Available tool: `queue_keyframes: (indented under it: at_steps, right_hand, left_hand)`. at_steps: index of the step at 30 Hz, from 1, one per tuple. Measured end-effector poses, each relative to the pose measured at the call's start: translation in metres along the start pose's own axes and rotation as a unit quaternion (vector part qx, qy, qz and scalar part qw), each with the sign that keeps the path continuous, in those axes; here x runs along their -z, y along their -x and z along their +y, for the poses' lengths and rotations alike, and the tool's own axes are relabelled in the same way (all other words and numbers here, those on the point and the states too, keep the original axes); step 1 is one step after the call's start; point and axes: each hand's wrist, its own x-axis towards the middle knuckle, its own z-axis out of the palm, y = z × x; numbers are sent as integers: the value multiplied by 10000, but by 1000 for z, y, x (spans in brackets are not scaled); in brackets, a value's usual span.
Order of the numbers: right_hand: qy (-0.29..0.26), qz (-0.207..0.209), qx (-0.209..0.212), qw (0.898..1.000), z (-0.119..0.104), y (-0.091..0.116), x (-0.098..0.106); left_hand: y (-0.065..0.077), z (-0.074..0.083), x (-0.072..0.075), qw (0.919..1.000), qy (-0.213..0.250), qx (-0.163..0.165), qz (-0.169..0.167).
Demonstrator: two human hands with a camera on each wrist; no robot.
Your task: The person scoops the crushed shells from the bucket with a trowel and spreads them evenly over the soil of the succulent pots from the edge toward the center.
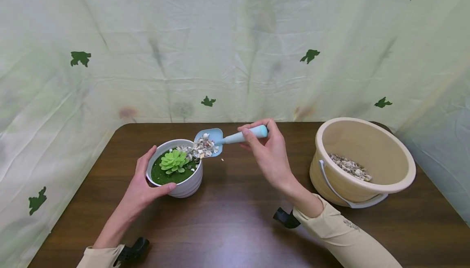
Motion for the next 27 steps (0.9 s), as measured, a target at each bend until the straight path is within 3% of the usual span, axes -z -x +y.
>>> queue_keyframes:
  at_steps: [11,16,23,27]
  right_hand:
    - [364,-18,260,9990,-2,0,-4]
    - [562,-29,429,9975,-4,0,-6]
    - [736,16,249,9970,-30,5,-16]
    - [730,24,273,9970,-31,6,-16]
  left_hand:
    - [4,1,2,9949,962,43,-306]
    - [2,0,0,9966,796,38,-219]
    - [0,-1,-2,9999,66,81,-56]
    - [1,-1,-1,9997,185,81,-159]
